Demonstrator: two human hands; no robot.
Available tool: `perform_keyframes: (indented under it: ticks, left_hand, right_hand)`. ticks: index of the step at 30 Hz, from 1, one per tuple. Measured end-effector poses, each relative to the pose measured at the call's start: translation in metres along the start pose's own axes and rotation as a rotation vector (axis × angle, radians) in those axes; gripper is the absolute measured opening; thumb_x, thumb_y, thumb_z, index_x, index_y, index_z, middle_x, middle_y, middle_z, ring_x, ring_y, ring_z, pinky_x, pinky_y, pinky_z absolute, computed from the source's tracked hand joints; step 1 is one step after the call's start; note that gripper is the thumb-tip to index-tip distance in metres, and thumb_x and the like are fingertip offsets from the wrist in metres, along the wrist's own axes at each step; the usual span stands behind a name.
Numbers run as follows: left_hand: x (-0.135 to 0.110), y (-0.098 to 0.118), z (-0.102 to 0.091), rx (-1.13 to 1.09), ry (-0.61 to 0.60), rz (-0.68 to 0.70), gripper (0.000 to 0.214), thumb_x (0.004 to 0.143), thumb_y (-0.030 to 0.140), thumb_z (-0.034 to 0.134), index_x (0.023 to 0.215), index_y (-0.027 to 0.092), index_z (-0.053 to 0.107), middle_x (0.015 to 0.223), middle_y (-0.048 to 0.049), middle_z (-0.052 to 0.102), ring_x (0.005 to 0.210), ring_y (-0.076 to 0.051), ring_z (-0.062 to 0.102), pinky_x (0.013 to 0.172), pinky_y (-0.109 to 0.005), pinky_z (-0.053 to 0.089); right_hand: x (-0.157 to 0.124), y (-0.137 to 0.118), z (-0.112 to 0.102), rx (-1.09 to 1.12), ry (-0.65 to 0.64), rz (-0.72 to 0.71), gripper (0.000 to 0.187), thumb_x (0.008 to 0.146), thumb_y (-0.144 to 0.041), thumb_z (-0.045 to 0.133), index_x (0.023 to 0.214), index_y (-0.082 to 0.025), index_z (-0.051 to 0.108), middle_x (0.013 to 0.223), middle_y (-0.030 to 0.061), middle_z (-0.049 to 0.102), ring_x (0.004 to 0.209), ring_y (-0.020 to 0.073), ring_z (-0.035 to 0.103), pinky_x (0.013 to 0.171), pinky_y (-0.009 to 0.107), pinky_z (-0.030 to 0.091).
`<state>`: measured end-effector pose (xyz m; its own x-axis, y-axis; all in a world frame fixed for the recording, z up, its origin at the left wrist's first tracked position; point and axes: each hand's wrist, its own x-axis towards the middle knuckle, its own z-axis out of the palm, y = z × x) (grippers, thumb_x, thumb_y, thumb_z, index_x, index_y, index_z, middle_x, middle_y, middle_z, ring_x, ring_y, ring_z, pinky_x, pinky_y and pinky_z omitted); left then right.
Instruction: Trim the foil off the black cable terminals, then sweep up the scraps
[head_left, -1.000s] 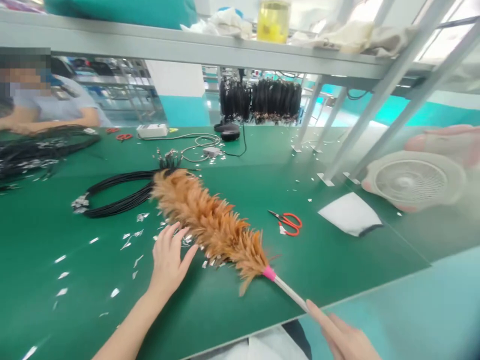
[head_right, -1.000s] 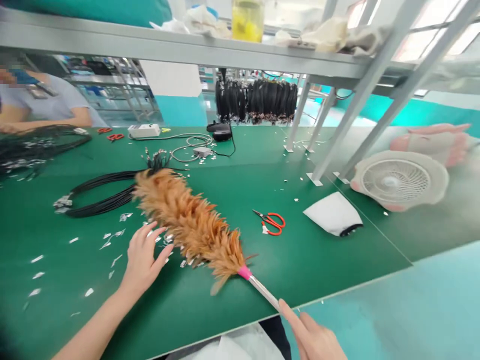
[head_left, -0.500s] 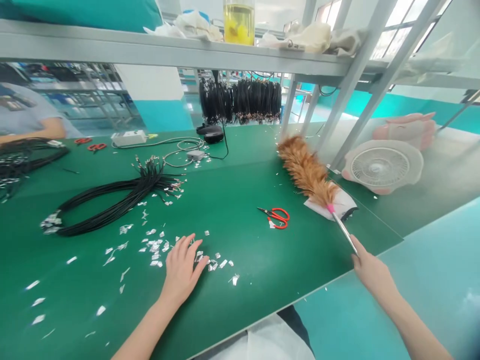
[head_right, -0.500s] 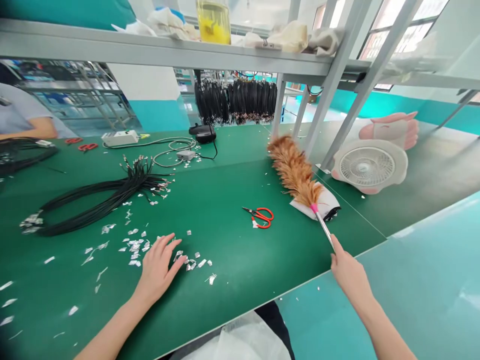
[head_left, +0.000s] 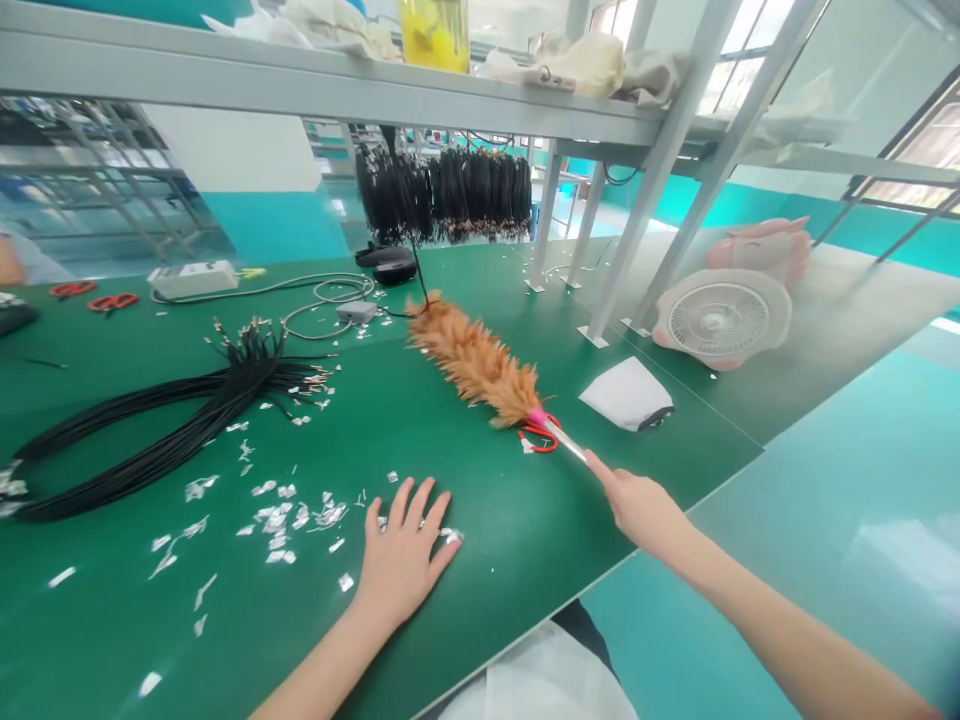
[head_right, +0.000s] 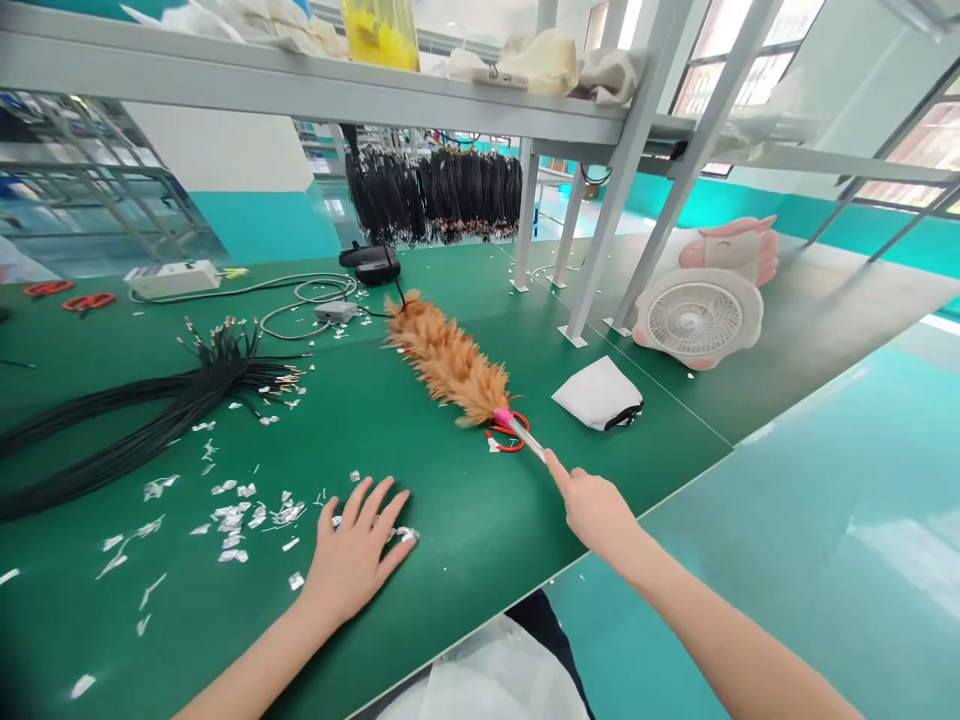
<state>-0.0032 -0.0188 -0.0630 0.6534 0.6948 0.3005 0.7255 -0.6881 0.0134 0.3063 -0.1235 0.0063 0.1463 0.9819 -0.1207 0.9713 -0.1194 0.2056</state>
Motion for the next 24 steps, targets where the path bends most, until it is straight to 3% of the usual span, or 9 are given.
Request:
perform_keyframes:
  ticks: [3,7,9,12,16,18,20,24]
  left_hand:
    - [0.003,-0.02,0.0,0.045,0.065,-0.163,0.041,0.086,0.034,0.037,0.122,0.021,0.051,0.133,-0.013,0.045,0.127,-0.033,0.03,0.099,-0.058,0.016]
    - [-0.002,-0.043,-0.005,0.06,0.167,-0.26,0.047,0.084,0.036,0.041,0.127,0.016,0.045,0.135,-0.0174,0.04,0.128,-0.035,0.028,0.098,-0.057,0.02]
    - [-0.004,-0.045,-0.01,0.029,0.218,-0.222,0.051,0.082,0.038,0.045,0.128,0.016,0.043,0.135,-0.0178,0.04,0.129,-0.034,0.026,0.1,-0.055,0.02]
    - [0.002,-0.032,-0.014,-0.042,0.249,-0.073,0.052,0.08,0.039,0.049,0.126,0.018,0.044,0.135,-0.0153,0.04,0.13,-0.031,0.026,0.103,-0.051,0.02]
    - [0.015,-0.003,-0.006,-0.081,0.11,0.137,0.047,0.08,0.045,0.048,0.123,0.026,0.05,0.133,-0.0101,0.046,0.127,-0.03,0.031,0.104,-0.054,0.013]
    - [0.018,0.005,0.003,-0.067,0.029,0.147,0.046,0.081,0.049,0.044,0.121,0.026,0.052,0.129,-0.011,0.05,0.123,-0.03,0.037,0.102,-0.058,0.01]
    - [0.018,0.006,0.012,-0.055,-0.014,0.128,0.048,0.081,0.052,0.042,0.119,0.025,0.053,0.126,-0.0125,0.052,0.12,-0.029,0.041,0.1,-0.059,0.013]
    - [0.013,-0.001,0.022,0.006,-0.001,0.147,0.049,0.078,0.054,0.045,0.117,0.027,0.055,0.126,-0.0106,0.053,0.117,-0.028,0.044,0.1,-0.055,0.017]
  right_hand:
    - [-0.025,-0.014,0.011,-0.014,0.033,-0.118,0.066,0.074,0.002,0.033,0.138,-0.013,0.027,0.064,0.0024,0.053,0.046,0.0123,0.047,0.045,0.024,0.023]
    - [-0.068,-0.031,0.037,0.054,0.125,-0.239,0.065,0.073,0.004,0.028,0.137,-0.009,0.025,0.062,0.0016,0.052,0.043,0.0115,0.043,0.043,0.024,0.023]
    - [-0.085,-0.039,0.048,0.085,0.152,-0.297,0.067,0.071,0.004,0.027,0.136,-0.011,0.025,0.063,0.0016,0.052,0.043,0.0113,0.043,0.044,0.024,0.024]
    - [-0.098,-0.051,0.055,0.144,0.159,-0.373,0.066,0.072,0.003,0.029,0.135,-0.015,0.029,0.064,0.0015,0.054,0.044,0.011,0.044,0.044,0.023,0.025]
    - [-0.084,-0.046,0.039,0.3,0.084,-0.413,0.044,0.084,-0.013,0.037,0.127,-0.021,0.043,0.068,0.0013,0.058,0.051,0.011,0.049,0.047,0.021,0.032]
    - [-0.064,-0.023,0.024,0.458,0.017,-0.438,0.029,0.087,-0.024,0.042,0.113,-0.023,0.055,0.07,0.0,0.061,0.058,0.0105,0.054,0.054,0.02,0.039]
    - [-0.035,0.017,0.012,0.561,0.068,-0.339,0.025,0.088,-0.027,0.041,0.102,-0.021,0.061,0.077,0.0008,0.065,0.069,0.0118,0.058,0.066,0.021,0.044]
    - [0.039,0.134,-0.01,0.571,0.385,0.229,0.029,0.086,-0.027,0.041,0.098,-0.013,0.063,0.098,0.007,0.066,0.088,0.0152,0.06,0.08,0.025,0.043]
